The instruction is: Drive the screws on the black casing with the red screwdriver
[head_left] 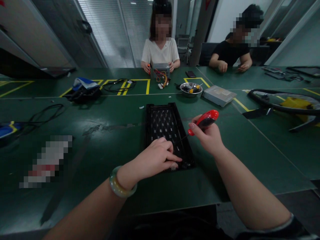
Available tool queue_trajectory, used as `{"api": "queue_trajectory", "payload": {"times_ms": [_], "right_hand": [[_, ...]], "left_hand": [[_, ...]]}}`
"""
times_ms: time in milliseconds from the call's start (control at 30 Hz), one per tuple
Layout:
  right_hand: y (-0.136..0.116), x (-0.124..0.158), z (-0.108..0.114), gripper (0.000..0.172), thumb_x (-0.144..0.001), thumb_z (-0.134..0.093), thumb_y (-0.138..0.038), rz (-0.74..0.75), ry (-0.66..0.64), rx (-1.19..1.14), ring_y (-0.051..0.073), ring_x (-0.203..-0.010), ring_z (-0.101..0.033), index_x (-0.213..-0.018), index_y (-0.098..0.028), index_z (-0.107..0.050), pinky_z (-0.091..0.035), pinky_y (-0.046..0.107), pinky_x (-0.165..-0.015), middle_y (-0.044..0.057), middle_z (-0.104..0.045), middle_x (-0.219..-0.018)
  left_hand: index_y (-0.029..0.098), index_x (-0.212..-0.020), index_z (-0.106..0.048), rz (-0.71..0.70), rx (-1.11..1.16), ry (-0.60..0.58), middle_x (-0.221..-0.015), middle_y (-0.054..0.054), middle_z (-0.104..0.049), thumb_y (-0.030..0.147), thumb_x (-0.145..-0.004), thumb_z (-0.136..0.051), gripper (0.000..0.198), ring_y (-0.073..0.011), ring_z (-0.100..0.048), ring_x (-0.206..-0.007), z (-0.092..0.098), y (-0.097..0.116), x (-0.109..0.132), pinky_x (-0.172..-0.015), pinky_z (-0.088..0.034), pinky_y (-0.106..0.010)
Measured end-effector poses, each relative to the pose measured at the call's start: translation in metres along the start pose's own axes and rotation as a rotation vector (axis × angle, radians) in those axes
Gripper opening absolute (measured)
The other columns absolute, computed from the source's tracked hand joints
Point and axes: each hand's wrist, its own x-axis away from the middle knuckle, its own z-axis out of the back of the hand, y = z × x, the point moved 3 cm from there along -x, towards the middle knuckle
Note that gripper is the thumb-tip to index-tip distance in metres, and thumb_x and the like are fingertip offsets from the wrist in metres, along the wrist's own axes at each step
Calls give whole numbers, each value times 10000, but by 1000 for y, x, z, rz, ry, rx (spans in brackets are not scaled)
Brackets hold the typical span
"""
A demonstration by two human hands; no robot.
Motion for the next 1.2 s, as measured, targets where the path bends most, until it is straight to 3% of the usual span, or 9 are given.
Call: {"api": "queue_trajectory", "payload": {"times_ms": [267,700,1067,1200], "right_hand": [[2,0,0,240,-861,-655,-423,-8,7,-3,141,-660,-526,-830,-193,-598,-418,293,-635,-6,-577,-721],[-1,0,0,213,-866,-645,-396,-15,-17,-30,149,-661,-539,-817,-194,-600,-431,289,-627,2,-582,-741],[0,1,0,207,-878,-625,-387,-20,-34,-15,151,-672,-542,-826,-189,-596,-442,295,-658,-4,-568,-739],[1,1,4,217,-884,-622,-388,-17,42,-48,143,-684,-530,-821,-182,-597,-428,286,-654,-1,-560,-743]], "left_hand": [[330,-1120,-741,-29,43,-5,-981,-28,-616,356,-955,-582,231,-195,-464,-945,1,4,-1,-859,-362,-337],[350,-1059,-758,15,87,33,-956,-9,-631,423,-915,-627,208,-195,-482,-956,-1,1,-1,-855,-353,-330],[296,-955,-762,59,153,74,-948,-10,-644,421,-855,-705,170,-207,-482,-958,2,2,0,-850,-354,-331],[324,-962,-768,53,147,76,-951,8,-644,411,-849,-717,152,-193,-483,-958,1,1,1,-861,-339,-324]]}}
